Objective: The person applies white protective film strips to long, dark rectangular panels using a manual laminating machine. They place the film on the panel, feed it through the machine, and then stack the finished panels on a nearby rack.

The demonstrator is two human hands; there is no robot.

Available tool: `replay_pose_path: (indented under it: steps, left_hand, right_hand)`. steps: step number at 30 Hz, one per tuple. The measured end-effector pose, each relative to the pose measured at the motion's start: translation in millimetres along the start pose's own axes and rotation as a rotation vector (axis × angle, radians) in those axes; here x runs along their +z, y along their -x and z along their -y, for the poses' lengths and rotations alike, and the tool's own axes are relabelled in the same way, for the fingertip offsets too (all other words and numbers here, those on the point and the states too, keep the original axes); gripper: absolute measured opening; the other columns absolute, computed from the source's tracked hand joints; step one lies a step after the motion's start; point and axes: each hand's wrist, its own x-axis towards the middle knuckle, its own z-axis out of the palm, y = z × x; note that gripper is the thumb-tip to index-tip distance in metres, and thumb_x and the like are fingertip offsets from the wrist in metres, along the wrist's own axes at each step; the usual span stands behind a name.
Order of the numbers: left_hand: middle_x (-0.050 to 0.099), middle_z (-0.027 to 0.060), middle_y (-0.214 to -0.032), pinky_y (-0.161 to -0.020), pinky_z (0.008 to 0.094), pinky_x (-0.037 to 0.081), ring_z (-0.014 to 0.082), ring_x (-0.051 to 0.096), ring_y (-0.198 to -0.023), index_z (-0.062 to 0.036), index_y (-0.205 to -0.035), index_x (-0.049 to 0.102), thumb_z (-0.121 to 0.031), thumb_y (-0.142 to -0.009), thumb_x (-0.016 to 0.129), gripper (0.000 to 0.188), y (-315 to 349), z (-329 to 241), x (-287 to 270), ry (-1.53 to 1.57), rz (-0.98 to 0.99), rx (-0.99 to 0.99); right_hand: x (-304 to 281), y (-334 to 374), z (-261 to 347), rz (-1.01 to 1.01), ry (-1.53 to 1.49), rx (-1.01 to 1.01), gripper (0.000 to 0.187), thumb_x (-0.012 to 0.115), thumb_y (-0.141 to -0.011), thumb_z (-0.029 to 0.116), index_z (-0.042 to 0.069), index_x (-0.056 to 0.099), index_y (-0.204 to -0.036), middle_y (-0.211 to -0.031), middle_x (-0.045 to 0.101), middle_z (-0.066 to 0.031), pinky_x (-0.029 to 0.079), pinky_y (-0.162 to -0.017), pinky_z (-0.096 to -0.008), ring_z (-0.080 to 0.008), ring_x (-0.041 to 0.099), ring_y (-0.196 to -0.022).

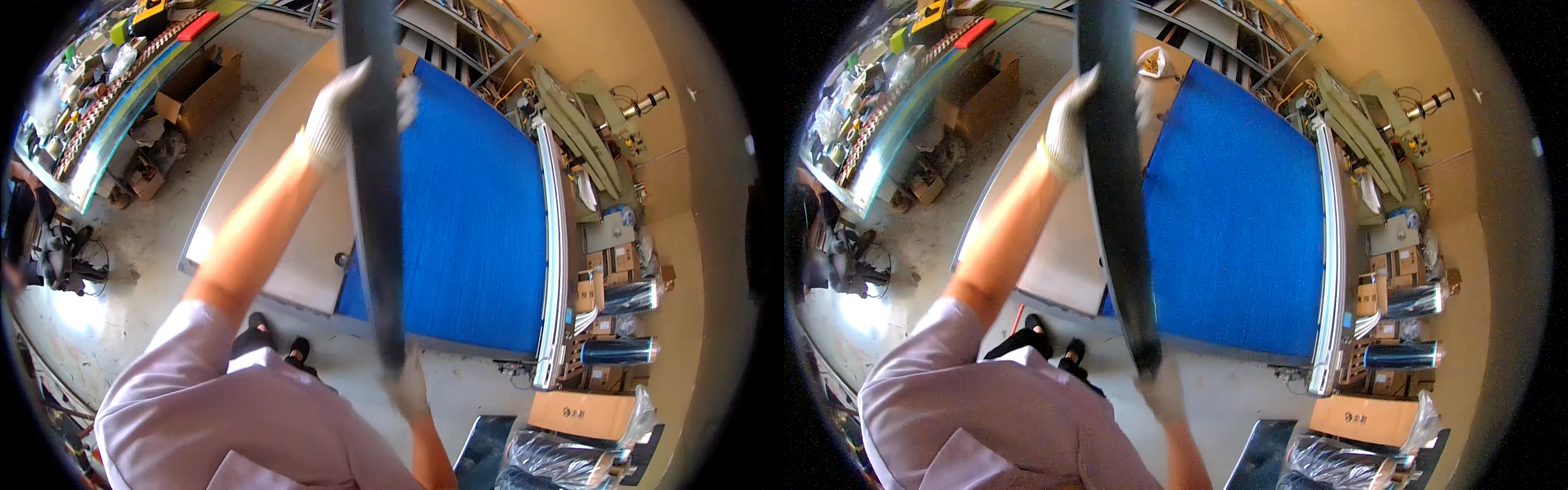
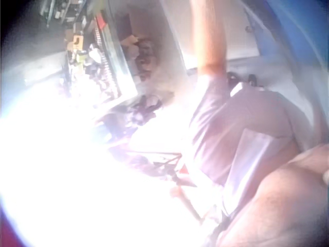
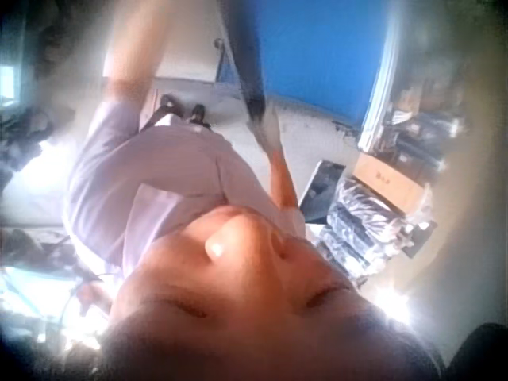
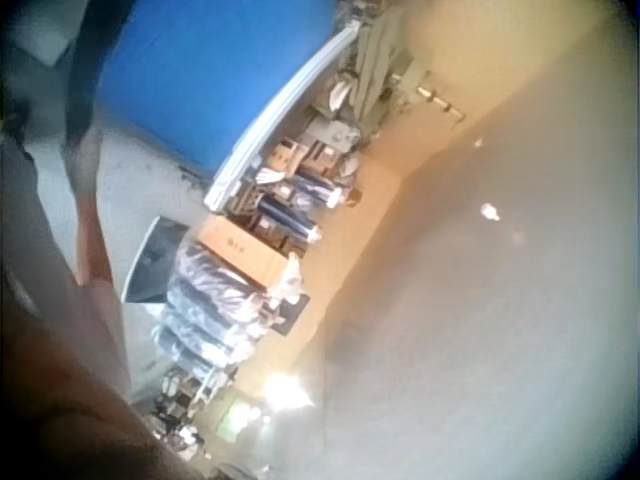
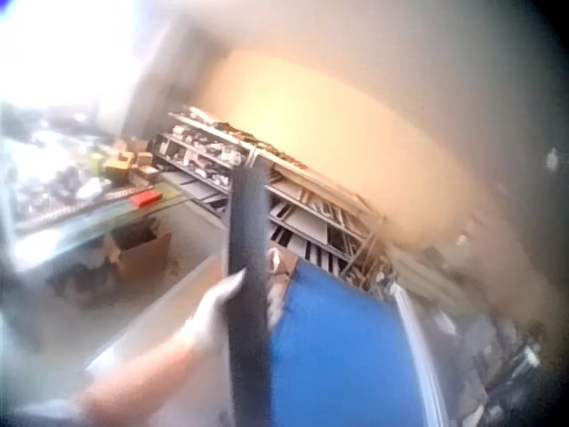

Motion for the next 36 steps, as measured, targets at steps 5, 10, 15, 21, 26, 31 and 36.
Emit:
replay_pose_path:
  steps: [5,10,15,21,26,31,36]
  left_hand:
    - [0.067,0.0168,-0.098,-0.083,0.0332,0.058,0.0255,0.067,-0.090,0.0006,-0.116,0.054,-0.039,-0.088,0.073,0.052,-58.1,-94.0,204.5,-0.244,0.186,0.162]
    - [0.067,0.0210,-0.105,-0.080,0.0350,0.059,0.0253,0.068,-0.089,0.0088,-0.121,0.053,-0.033,-0.093,0.065,0.052,-34.2,-110.1,272.9,-0.604,0.256,0.325]
    - [0.063,0.0191,-0.114,-0.092,0.0368,0.051,0.0221,0.061,-0.105,0.0064,-0.123,0.054,-0.034,-0.093,0.065,0.052,22.2,-98.7,277.4,-0.991,0.159,0.313]
    - [0.062,0.0065,-0.094,-0.071,0.0264,0.047,0.0135,0.057,-0.083,-0.0019,-0.109,0.061,-0.023,-0.091,0.063,0.028,31.2,-68.7,257.5,-0.713,0.127,0.080]
    - [0.062,0.0035,-0.081,-0.067,0.0244,0.047,0.0115,0.057,-0.072,-0.0056,-0.095,0.062,-0.022,-0.090,0.065,0.018,32.5,-92.6,216.1,-0.585,0.120,0.202]
    - [0.064,0.0107,-0.084,-0.072,0.0294,0.051,0.0190,0.058,-0.072,-0.0026,-0.096,0.059,-0.023,-0.087,0.070,0.024,24.0,-83.1,235.3,-0.281,-0.134,0.195]
    - [0.062,0.0140,-0.089,-0.073,0.0347,0.053,0.0232,0.059,-0.081,0.0008,-0.106,0.058,-0.025,-0.090,0.066,0.031,15.7,-125.2,192.8,-0.301,-0.124,0.279]
  right_hand:
    - [26.0,-89.7,27.6,-0.332,-0.287,-0.543,0.114,0.085,-0.071,0.009,0.003,0.011,-0.157,-0.138,0.051,-0.0222,0.045,-0.105,-0.0387,-0.0311,0.054,-0.125]
    - [54.4,-138.3,59.1,-0.316,-0.538,-0.713,0.117,0.082,-0.068,-0.001,0.007,0.008,-0.157,-0.117,0.053,-0.0091,0.050,-0.097,-0.0368,-0.0211,0.056,-0.105]
    - [92.7,-150.8,56.9,-0.231,-0.578,-0.772,0.113,0.084,-0.067,0.002,0.002,0.013,-0.156,-0.138,0.044,-0.0155,0.042,-0.108,-0.0378,-0.0281,0.050,-0.123]
    - [110.0,-184.1,17.7,-0.358,-0.253,-0.799,0.114,0.088,-0.065,0.015,-0.001,0.019,-0.155,-0.151,0.035,-0.0248,0.032,-0.116,-0.0411,-0.0377,0.037,-0.140]
    - [130.7,-163.7,70.9,-0.255,-0.384,-0.934,0.104,0.086,-0.069,0.025,-0.002,0.026,-0.150,-0.151,0.035,-0.0249,0.027,-0.120,-0.0424,-0.0418,0.033,-0.140]
    - [90.0,-163.8,62.8,-0.097,-0.591,-0.708,0.111,0.090,-0.065,0.025,-0.001,0.024,-0.151,-0.150,0.036,-0.0244,0.034,-0.116,-0.0402,-0.0378,0.040,-0.137]
    - [76.3,-151.8,60.5,-0.350,-0.384,-0.838,0.125,0.091,-0.064,0.030,-0.003,0.011,-0.155,-0.150,0.033,-0.0273,0.034,-0.114,-0.0434,-0.0385,0.038,-0.137]
